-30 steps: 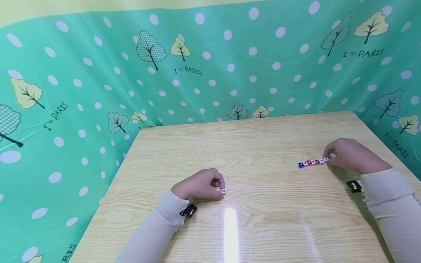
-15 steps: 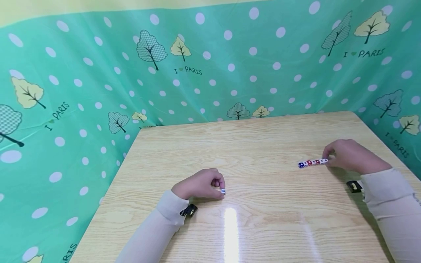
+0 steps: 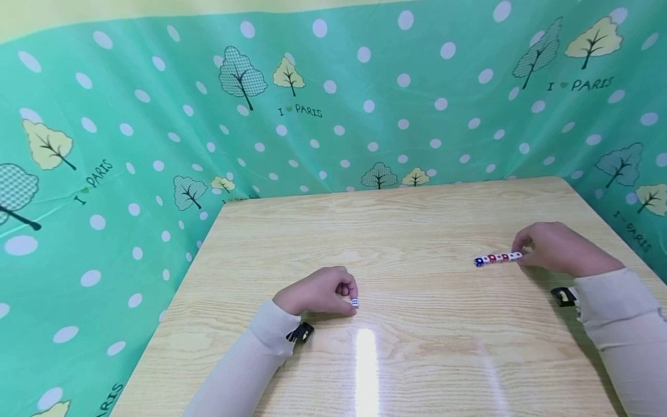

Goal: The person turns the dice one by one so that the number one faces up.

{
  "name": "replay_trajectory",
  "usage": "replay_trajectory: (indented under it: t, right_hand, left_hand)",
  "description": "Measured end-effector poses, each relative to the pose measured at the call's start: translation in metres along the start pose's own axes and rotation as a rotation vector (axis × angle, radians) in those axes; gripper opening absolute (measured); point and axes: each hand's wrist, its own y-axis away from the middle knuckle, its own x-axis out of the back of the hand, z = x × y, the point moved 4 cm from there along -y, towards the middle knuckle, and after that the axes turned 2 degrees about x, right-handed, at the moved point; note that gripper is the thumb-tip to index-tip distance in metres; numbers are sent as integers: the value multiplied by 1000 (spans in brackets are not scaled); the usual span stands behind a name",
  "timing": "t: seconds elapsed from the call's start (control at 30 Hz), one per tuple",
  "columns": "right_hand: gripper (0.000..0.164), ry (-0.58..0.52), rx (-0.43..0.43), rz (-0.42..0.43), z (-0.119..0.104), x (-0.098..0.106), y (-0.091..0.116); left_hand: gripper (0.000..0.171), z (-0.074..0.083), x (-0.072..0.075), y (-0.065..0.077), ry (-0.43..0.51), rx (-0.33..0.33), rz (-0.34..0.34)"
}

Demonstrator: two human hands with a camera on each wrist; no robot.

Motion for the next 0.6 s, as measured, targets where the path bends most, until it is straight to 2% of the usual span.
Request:
replay_trajectory:
  t: [0.27,0.6]
  right_hand:
    - [36,11,26,23,-17,8,3]
    - [35,29,108,42,-55,8,7]
  left_hand:
    - [17,0,0,1,3,4,-1]
    - [17,0,0,0,-12,5,-2]
